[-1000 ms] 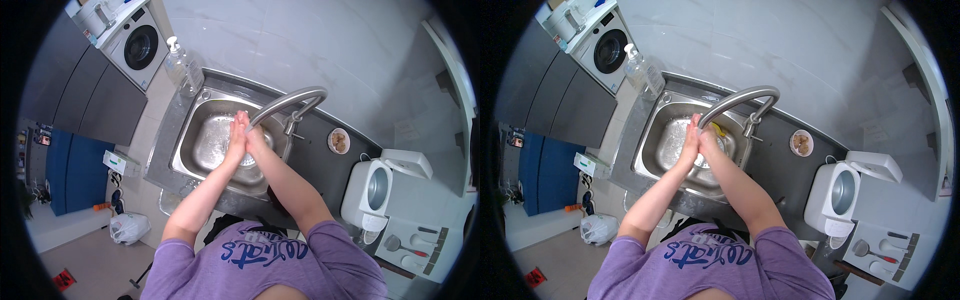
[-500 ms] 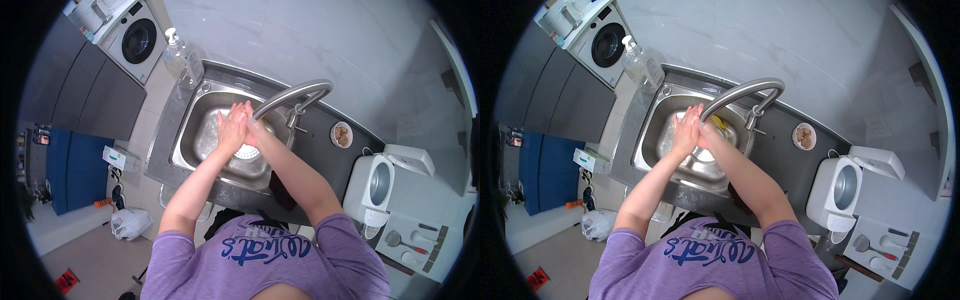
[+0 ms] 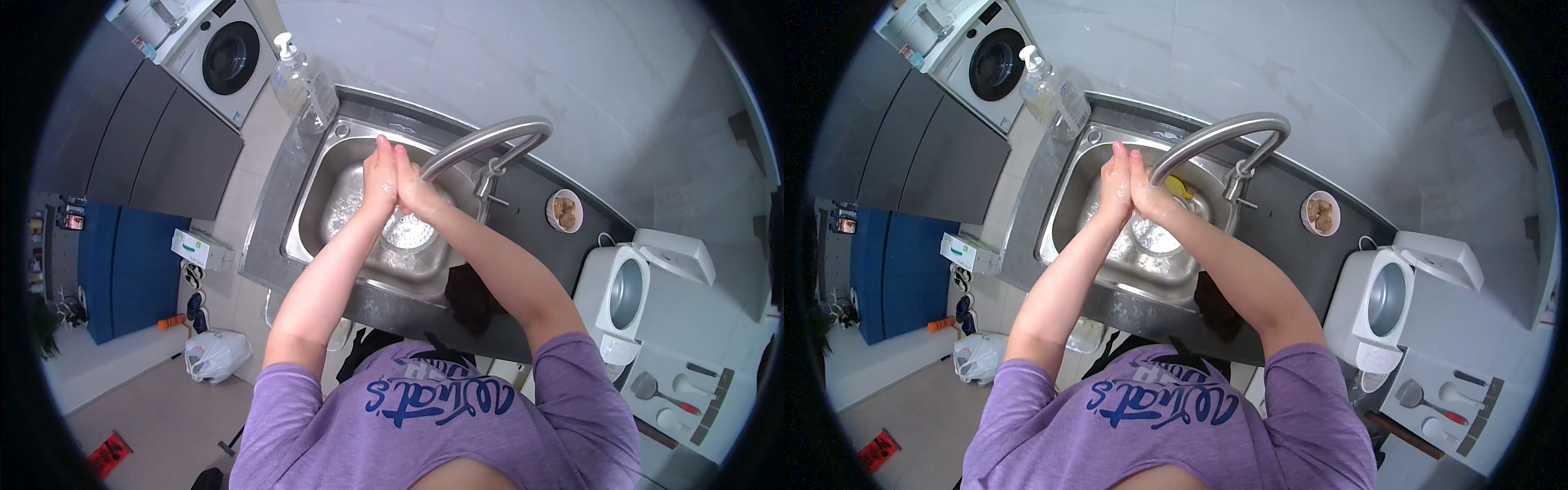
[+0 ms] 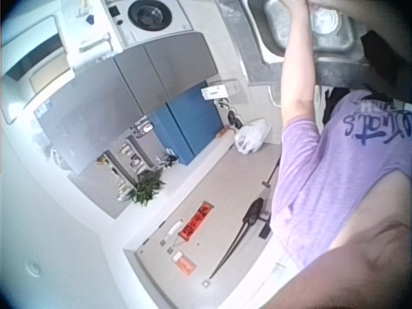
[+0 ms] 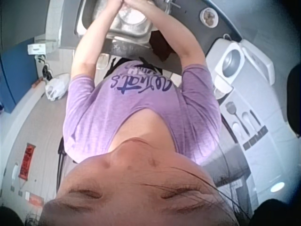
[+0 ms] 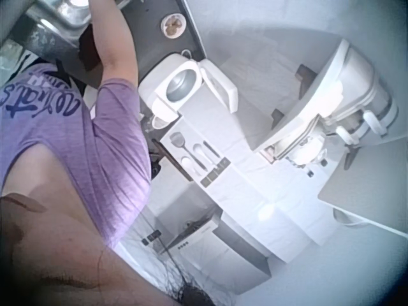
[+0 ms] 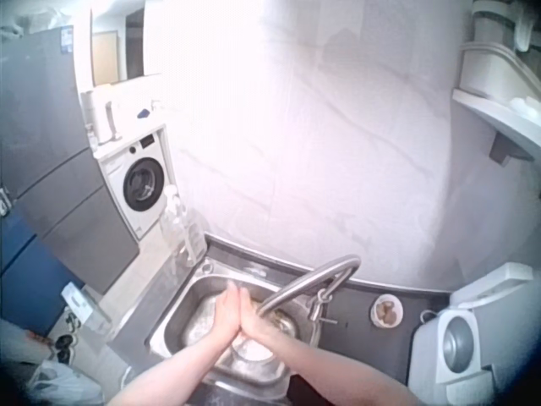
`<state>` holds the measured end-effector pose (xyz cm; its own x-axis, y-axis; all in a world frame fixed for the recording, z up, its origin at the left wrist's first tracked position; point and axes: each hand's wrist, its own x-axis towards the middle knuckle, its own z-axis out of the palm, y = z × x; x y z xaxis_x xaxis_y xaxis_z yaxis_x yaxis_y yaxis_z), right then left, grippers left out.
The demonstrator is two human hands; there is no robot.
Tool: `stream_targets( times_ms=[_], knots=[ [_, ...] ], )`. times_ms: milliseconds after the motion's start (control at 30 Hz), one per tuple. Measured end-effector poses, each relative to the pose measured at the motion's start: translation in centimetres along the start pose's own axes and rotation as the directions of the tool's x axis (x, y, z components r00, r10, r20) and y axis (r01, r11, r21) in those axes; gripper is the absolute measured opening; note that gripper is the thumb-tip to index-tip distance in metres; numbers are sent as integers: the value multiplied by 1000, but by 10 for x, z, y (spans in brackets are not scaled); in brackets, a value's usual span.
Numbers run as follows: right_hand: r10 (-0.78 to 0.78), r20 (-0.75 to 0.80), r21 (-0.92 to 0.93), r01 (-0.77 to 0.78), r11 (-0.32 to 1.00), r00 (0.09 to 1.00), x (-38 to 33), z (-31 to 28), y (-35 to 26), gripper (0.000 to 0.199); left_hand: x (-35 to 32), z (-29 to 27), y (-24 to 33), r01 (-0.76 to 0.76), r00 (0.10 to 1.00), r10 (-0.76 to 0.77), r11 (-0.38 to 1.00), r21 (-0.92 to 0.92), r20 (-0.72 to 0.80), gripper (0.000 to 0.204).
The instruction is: The person cleans a rice cooker and its lid using a yellow sponge and a pink cloth. They wipe the interior and exterior surfaces, rinse the lid under running water, and dry the components with the cloth.
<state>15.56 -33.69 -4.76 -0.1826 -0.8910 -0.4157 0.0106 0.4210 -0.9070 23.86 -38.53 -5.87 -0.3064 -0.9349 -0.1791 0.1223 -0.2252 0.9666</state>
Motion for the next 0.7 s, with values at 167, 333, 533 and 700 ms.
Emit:
stream_targets(
  times_ms=[167,333,533,700],
  knots=[
    [-345,-122,-306,295,905,931,-16,2,-12,73,-4,10,8,169,981,-195,882,-439,-14,59],
    [7,147,47,-14,999,989,-13,-10,-6,58,11,-14,5,435,897,-434,827,-357,88,76],
    [-305,-5,-428,273,862,952,-13,-36,9,46,14,-98,-16,381,898,-435,844,-377,-65,87],
    [-116,-51,6,116,993,992,-18,-26,18,38,-10,-115,-35,227,958,-180,952,206,-223,47]
  ],
)
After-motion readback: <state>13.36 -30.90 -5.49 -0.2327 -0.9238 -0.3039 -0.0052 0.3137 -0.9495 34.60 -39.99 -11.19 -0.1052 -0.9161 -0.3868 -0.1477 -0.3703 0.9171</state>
